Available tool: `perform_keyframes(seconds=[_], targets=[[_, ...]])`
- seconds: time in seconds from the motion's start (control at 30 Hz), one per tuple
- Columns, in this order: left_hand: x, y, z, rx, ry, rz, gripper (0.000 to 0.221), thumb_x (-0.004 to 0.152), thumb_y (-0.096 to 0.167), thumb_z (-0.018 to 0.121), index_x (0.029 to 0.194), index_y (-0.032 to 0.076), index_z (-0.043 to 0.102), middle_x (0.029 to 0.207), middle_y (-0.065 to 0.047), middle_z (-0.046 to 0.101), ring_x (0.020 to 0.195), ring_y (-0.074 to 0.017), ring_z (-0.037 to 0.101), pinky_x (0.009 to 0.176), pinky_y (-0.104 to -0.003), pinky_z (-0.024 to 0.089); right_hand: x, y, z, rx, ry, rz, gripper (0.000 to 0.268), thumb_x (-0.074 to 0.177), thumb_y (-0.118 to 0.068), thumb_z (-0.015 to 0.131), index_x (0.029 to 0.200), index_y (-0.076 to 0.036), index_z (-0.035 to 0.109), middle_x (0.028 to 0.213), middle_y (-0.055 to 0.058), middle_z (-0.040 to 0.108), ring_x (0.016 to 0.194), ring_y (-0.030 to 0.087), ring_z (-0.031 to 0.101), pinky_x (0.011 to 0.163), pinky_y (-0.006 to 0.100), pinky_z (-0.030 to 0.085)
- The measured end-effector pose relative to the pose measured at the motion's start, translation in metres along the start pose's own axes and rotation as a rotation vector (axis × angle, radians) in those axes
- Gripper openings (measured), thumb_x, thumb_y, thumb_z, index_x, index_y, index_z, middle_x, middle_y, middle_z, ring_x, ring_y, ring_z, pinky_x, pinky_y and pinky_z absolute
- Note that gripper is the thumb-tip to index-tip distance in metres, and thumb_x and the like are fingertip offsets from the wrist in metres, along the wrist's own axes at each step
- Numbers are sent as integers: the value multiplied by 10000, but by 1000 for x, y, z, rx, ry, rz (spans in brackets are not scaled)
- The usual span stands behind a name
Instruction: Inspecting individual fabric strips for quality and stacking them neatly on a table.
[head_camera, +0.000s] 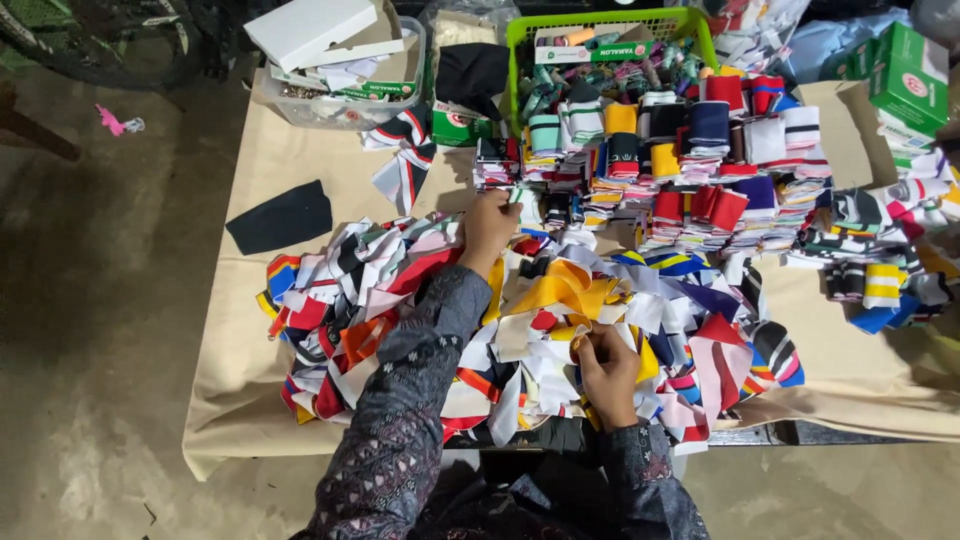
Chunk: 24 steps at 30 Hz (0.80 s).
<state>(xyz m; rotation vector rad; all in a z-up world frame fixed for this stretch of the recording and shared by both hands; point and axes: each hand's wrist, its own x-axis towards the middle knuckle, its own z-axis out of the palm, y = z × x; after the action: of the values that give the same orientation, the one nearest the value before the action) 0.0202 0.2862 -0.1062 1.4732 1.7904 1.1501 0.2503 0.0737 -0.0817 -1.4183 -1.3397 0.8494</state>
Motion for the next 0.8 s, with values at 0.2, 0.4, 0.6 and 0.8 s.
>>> perform_keyframes(seconds=[0.2, 0.4, 0.6, 0.8], targets=[[-36, 33, -36, 323, 31, 201, 229, 901, 200, 706, 1054, 30, 698, 843, -182, 745, 835, -399, 742, 719, -502, 593, -1, -3, 0, -13, 1, -15, 142, 894, 18, 682, 1016, -8, 749, 669, 171, 701, 583, 275, 692, 623, 375, 562], [-49, 29, -35, 441, -58, 336, 282, 912, 160, 677, 1178, 69, 681, 986, -191, 716, 942, -399, 726, 796, -478, 601, -1, -3, -1, -38, 8, -26, 138, 888, 12, 688, 1003, -24, 756, 643, 145, 695, 572, 265, 687, 605, 359, 557], [-31, 0, -12, 561, -119, 291, 516, 968, 281, 637, 1409, 24, 557, 1392, -175, 514, 1193, -394, 637, 998, -579, 492, -1, 1, -1, -41, 8, -45, 164, 886, 5, 684, 1030, -28, 755, 666, 149, 695, 600, 257, 684, 605, 363, 542], [-31, -1, -15, 517, -199, 382, 381, 999, 233, 548, 1338, 92, 650, 1360, -70, 592, 1110, -355, 684, 957, -558, 522, 0, -1, -1, -38, -2, -28, 166, 891, 11, 687, 1039, -19, 757, 694, 171, 706, 607, 278, 687, 622, 372, 552]])
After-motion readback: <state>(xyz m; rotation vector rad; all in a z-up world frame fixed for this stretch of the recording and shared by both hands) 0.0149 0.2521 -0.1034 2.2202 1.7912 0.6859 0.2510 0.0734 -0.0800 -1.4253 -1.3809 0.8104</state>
